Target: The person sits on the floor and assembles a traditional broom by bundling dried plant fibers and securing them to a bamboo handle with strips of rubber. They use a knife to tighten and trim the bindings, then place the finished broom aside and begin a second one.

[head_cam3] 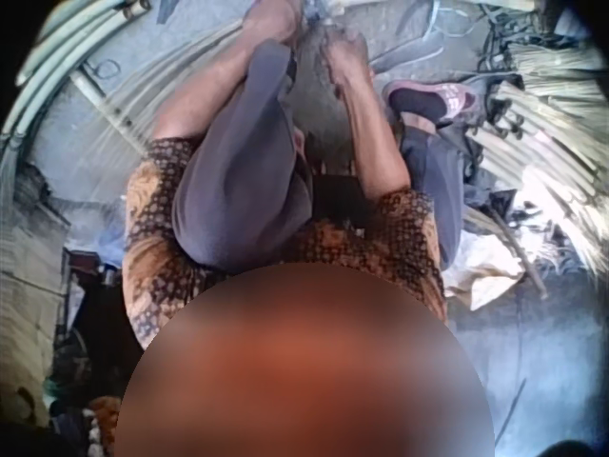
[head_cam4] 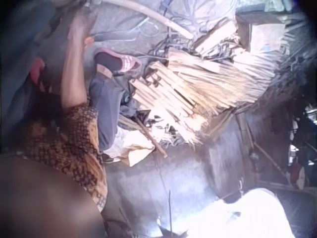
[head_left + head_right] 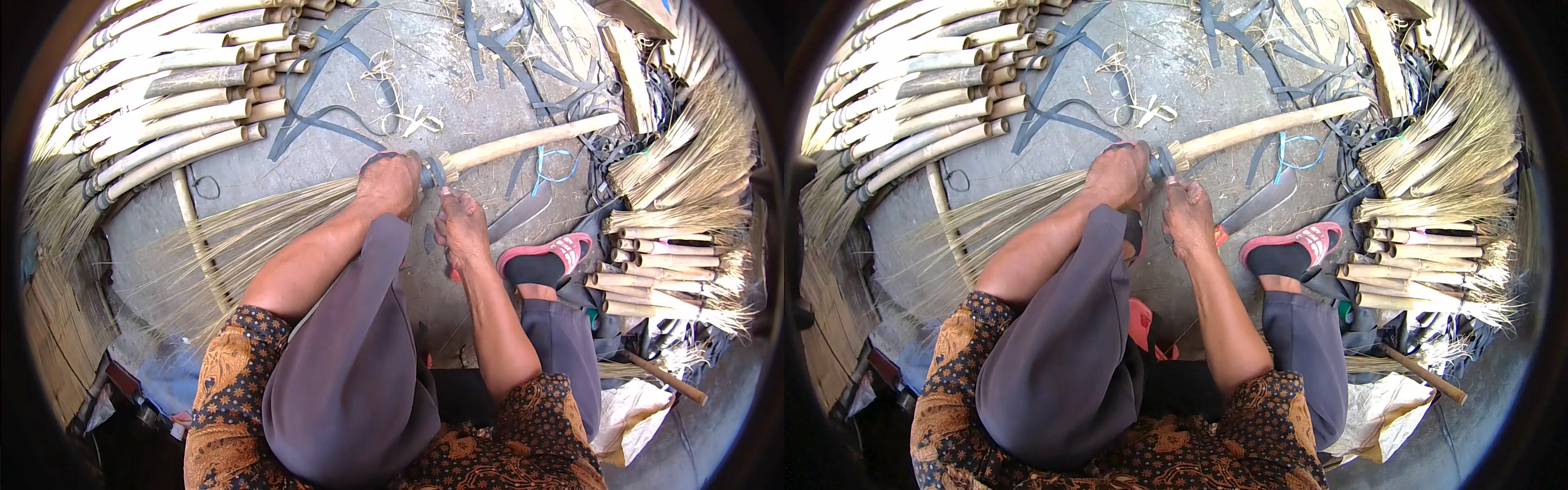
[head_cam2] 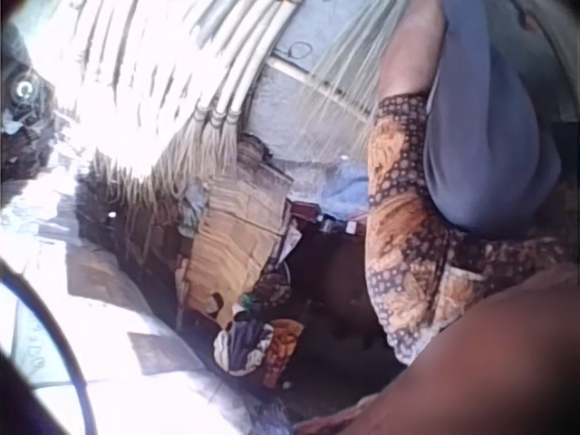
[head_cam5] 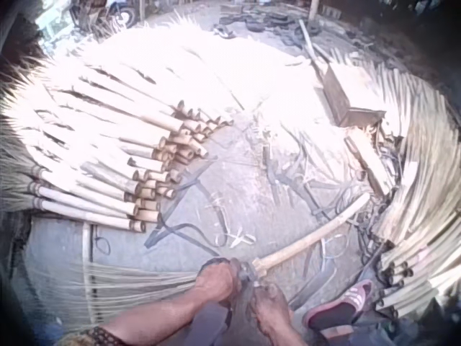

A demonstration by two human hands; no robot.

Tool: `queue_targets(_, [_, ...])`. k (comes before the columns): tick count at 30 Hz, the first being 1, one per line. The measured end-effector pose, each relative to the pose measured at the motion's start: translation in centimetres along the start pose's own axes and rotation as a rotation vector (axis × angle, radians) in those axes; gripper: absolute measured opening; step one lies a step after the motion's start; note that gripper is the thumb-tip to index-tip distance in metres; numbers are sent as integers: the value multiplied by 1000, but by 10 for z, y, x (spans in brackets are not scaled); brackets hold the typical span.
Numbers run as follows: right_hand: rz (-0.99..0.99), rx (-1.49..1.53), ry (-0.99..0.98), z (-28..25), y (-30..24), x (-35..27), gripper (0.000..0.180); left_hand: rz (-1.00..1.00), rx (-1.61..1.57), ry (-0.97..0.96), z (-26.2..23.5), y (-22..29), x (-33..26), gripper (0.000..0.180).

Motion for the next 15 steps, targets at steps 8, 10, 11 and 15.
queue_targets(8, [13, 118, -64, -19, 24, -10, 20, 166, -195, -63, -12, -8, 5, 50])
queue_targets(10, [-11, 147, -131, -24, 23, -10, 22, 262, -434, -287, -3, -4, 4, 55])
queue_targets(11, [31, 173, -173, -26, 24, -12, 23, 289, -633, -480, 1, -1, 1, 58])
queue_targets(15, [44, 221, -265, -23, 22, -12, 26, 200, -745, -668, 3, 9, -12, 67])
Point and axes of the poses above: each hand's wrist, its own x-axis towards the middle knuckle, its own z-axis out of the palm, y = z × x, the point moved 5 cm from there along x, towards the middle knuckle, and after that the axes turned 1 degree about -x, right-handed, at the moved point
